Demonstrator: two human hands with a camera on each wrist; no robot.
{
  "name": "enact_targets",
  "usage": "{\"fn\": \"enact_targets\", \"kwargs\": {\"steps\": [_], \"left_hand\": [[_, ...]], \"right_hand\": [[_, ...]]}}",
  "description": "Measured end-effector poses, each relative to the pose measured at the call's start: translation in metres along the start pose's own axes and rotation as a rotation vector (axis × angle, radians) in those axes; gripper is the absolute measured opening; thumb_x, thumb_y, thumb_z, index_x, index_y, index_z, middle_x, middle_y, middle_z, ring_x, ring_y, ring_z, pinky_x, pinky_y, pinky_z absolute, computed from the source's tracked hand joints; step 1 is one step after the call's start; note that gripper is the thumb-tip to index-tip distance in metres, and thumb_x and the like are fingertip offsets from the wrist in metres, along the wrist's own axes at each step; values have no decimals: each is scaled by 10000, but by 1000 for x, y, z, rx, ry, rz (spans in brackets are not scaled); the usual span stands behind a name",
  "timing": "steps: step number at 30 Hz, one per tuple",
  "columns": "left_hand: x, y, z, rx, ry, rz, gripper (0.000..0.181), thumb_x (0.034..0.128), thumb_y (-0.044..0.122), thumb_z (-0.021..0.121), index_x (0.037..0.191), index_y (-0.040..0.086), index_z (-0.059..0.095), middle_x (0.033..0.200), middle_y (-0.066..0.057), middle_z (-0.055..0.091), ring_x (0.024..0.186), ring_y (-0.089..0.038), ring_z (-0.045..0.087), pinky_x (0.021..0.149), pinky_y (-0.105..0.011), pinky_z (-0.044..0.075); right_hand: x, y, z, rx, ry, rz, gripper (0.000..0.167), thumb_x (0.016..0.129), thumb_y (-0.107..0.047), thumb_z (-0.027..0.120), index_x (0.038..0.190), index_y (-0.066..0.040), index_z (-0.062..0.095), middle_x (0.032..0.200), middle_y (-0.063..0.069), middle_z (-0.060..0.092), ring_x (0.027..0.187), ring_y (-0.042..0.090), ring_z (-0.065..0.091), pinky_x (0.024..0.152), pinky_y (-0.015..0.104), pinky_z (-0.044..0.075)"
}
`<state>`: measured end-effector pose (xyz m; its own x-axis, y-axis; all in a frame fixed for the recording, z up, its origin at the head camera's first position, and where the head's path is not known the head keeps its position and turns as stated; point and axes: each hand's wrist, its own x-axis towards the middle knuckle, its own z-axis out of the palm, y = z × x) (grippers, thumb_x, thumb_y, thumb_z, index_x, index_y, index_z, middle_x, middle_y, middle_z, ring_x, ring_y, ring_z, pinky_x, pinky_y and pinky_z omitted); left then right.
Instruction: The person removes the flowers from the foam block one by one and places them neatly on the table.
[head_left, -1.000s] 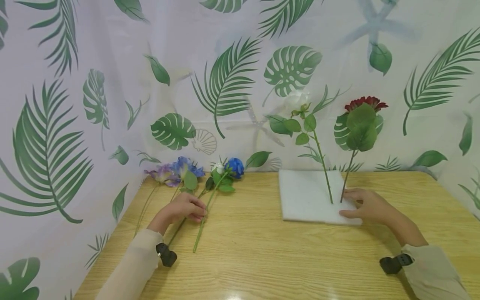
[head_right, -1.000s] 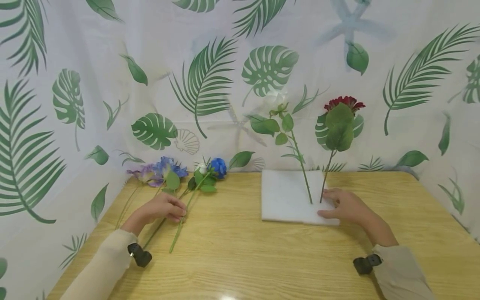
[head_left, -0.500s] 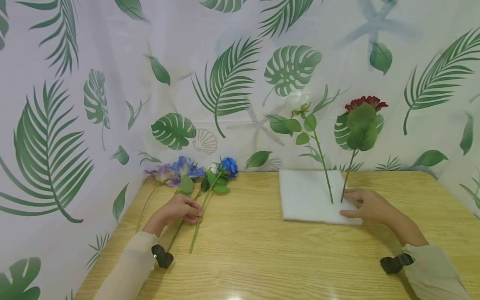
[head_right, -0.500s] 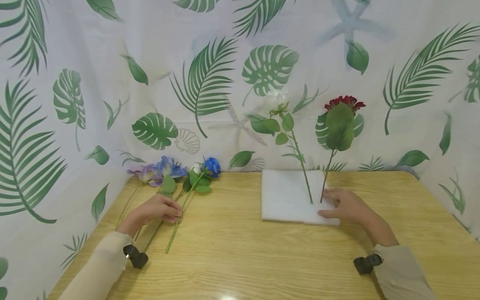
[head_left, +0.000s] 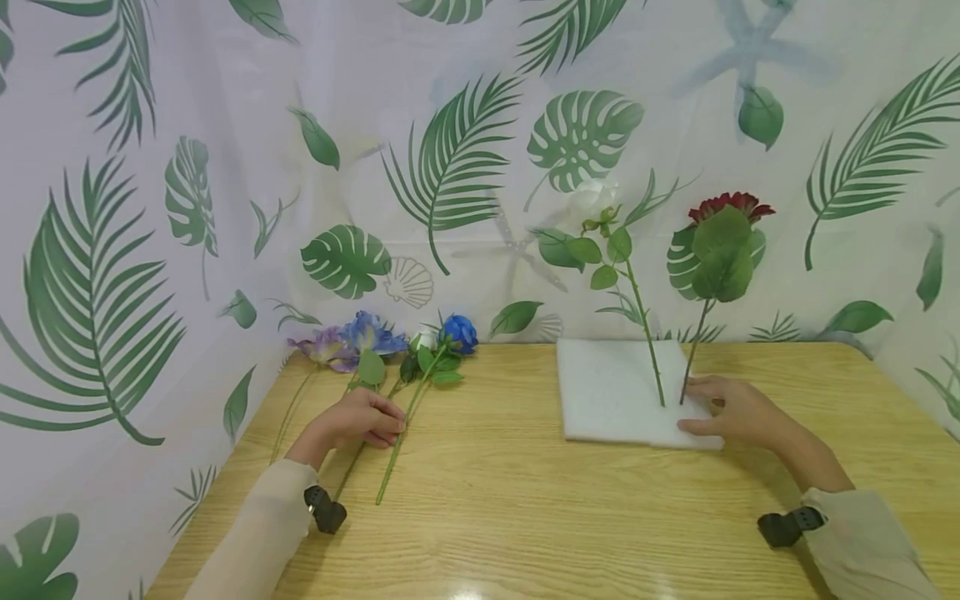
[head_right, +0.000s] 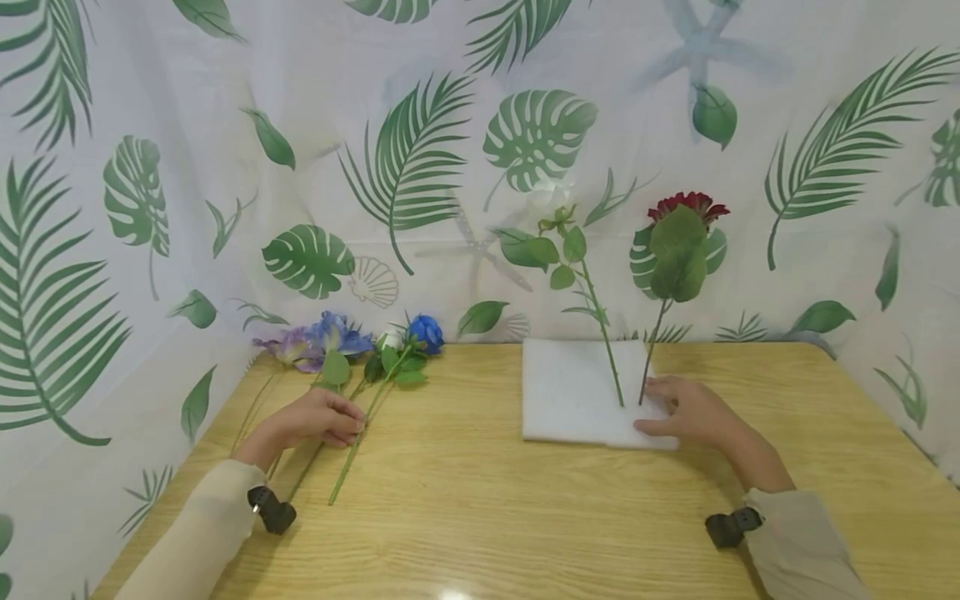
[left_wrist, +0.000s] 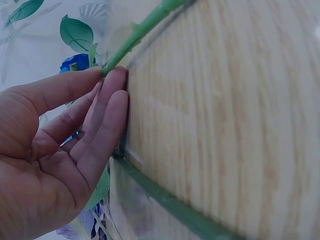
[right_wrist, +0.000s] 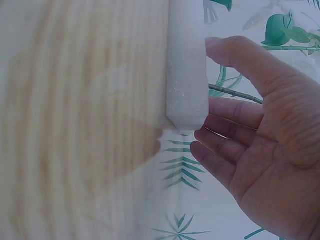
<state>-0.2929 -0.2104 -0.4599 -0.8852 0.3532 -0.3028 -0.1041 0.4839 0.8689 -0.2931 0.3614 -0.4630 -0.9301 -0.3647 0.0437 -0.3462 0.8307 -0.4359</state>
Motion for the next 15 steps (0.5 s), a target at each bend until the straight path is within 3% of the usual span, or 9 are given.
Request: {"fn": "enact_targets", "kwargs": {"steps": [15], "left_hand": [[4, 2, -1, 35, -23, -43, 333, 962, 78, 668, 1243, -99, 644, 952, -99, 737, 765, -118, 701, 751, -314, 640]], "right_hand": [[0, 0, 1, 16, -2, 6, 717, 843, -334, 846, 1329, 130, 597, 1419, 365, 520, 1267, 551, 528, 994, 590, 528]]}}
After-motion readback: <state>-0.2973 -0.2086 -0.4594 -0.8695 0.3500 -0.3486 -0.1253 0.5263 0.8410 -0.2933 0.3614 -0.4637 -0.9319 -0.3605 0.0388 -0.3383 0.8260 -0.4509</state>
